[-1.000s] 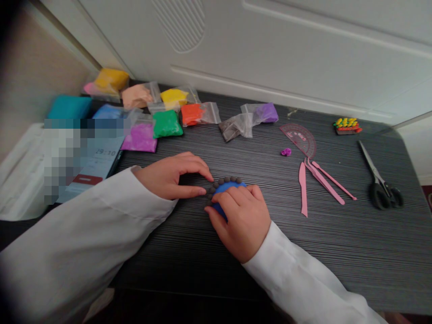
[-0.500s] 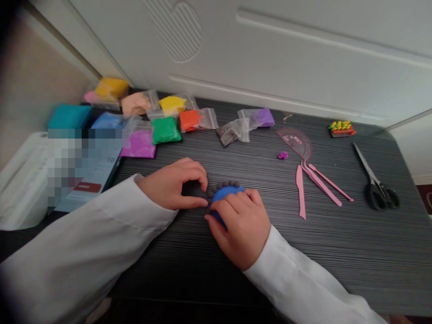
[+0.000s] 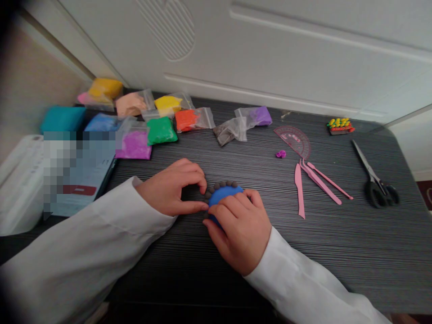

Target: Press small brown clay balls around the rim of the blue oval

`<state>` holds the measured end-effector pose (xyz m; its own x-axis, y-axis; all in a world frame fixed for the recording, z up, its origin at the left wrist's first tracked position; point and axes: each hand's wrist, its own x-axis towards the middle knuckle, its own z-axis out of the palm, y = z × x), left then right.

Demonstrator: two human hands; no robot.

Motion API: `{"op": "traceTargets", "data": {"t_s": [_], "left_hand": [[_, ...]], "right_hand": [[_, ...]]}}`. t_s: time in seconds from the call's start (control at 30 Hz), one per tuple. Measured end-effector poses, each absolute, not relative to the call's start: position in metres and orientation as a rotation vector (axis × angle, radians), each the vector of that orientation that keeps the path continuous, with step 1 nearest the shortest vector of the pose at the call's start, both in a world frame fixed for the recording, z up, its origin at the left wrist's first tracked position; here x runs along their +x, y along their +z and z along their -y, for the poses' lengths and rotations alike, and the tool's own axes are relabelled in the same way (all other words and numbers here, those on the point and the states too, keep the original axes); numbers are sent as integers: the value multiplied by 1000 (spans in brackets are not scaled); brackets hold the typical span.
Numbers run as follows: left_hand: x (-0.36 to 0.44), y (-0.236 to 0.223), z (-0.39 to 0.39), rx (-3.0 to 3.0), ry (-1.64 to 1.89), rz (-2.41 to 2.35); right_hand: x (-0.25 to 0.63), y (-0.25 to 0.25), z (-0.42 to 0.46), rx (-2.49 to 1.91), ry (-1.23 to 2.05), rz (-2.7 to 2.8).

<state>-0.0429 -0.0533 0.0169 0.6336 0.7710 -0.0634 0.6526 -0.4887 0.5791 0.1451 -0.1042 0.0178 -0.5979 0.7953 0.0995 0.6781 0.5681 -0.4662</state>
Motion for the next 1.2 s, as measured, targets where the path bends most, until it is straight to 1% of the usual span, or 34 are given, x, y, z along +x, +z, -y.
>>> {"op": "traceTargets", "data": {"t_s": [0.77,0.97,1.1,1.2], "left_hand": [[-51,17,47,2244,290,-1010],[-55,20,45,2158,392,-907],[-53,25,48,2094,467,-900],[-52,28,49,2073,456,-844]], "right_hand": [[146,18,102,-1212,595,2465],[149,20,101,-1168,625,2376],[151,25,100,-1113,575,2270],[151,28,101,-1083,551,2236]]}}
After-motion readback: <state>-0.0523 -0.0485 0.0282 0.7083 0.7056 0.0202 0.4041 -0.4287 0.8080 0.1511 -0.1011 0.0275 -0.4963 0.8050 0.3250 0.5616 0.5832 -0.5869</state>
